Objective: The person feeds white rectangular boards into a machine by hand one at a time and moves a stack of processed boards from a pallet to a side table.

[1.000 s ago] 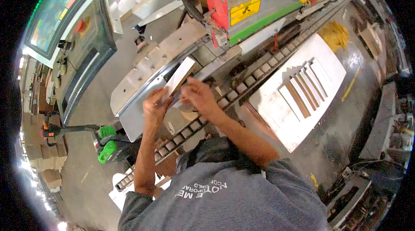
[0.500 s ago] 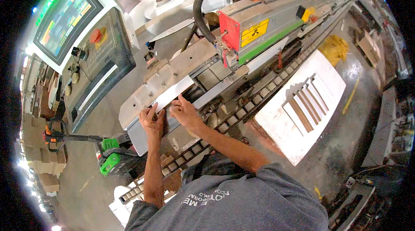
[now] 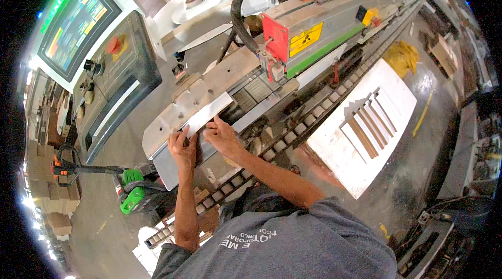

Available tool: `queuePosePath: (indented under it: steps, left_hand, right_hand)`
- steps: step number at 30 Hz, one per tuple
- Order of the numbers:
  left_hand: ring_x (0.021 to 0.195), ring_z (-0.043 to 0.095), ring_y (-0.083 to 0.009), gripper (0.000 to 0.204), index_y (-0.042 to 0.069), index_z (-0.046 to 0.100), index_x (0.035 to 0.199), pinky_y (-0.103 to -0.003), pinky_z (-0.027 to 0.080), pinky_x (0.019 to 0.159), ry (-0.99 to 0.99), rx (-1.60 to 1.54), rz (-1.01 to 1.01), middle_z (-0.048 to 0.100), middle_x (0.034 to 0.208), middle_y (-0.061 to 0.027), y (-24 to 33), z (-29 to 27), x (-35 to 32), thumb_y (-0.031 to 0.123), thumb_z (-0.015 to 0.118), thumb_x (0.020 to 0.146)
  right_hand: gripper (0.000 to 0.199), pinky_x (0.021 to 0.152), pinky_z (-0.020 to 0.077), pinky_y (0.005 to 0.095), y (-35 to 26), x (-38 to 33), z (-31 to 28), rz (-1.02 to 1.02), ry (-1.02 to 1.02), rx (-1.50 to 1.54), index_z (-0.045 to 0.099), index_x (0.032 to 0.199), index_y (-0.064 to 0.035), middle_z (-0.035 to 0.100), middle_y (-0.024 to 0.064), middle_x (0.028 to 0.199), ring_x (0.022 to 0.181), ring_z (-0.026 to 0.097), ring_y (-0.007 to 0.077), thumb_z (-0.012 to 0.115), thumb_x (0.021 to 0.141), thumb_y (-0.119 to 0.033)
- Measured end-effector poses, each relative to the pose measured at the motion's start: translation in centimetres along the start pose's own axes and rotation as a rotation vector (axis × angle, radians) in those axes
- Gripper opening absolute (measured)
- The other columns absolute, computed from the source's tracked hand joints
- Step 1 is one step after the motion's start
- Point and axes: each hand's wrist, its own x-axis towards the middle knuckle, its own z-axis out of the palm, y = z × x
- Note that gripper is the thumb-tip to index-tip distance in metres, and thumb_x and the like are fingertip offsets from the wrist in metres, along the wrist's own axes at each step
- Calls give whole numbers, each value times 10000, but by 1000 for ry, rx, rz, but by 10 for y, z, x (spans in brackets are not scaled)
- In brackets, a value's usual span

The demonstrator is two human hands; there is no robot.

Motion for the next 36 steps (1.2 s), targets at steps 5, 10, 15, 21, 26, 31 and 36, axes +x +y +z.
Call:
queuePosePath:
  steps: [5, 10, 15, 21, 26, 31, 36]
  left_hand:
    - [899, 574, -314, 420, 119, 759, 1087, -453, 446, 853, -13, -7, -17, 614, 916, -107, 5, -2, 1, 103, 844, 677]
    - [891, 570, -310, 408, 110, 760, 1075, -436, 451, 844, -6, 15, 8, 610, 918, -110, 3, -2, 2, 92, 841, 675]
    - [829, 566, -296, 393, 79, 762, 1038, -434, 457, 805, 3, -12, 35, 596, 876, -99, 21, 10, 12, 70, 846, 654]
    - [802, 565, -296, 376, 66, 761, 993, -424, 466, 756, 34, -33, 67, 591, 829, -102, 42, 40, 25, 81, 860, 631]
    - [784, 566, -302, 333, 49, 755, 976, -414, 476, 721, -12, -83, 8, 580, 810, -108, 78, 67, 40, 113, 856, 665]
    - [764, 607, -297, 303, 74, 760, 980, -408, 496, 670, -21, -98, -43, 594, 816, -101, 109, 103, 53, 168, 848, 707]
    - [717, 631, -297, 339, 101, 753, 1037, -388, 515, 662, -114, 2, -1, 626, 858, -100, 140, 137, 71, 203, 847, 727]
  right_hand:
    - [870, 857, 577, 327, -2, -2, 0, -16, -5, 16, 85, 1482, 181, 444, 315, 1389, 1075, 615, 239, 642, 942, -214]
    - [801, 795, 558, 294, -4, -5, 2, -38, 19, 42, 218, 1417, 211, 503, 284, 1321, 955, 648, 200, 658, 919, -236]
    - [514, 703, 558, 276, 3, 6, -17, -114, 53, -36, 419, 1127, 156, 582, 233, 1178, 868, 645, 155, 668, 896, -230]
    - [334, 704, 579, 286, -15, 12, -48, -123, 131, -16, 464, 945, 80, 624, 233, 1112, 839, 638, 139, 665, 898, -181]
    - [251, 690, 583, 274, -28, 17, -86, -213, 181, -17, 459, 884, 35, 635, 134, 965, 797, 620, 105, 645, 908, -132]
    - [215, 694, 578, 261, -39, 27, -131, -223, 199, -21, 445, 858, 22, 644, 113, 930, 770, 617, 91, 622, 917, -85]
    - [479, 672, 526, 250, -51, -7, -160, -293, 317, -13, 486, 1394, 40, 654, 101, 1077, 778, 609, 98, 624, 948, -65]
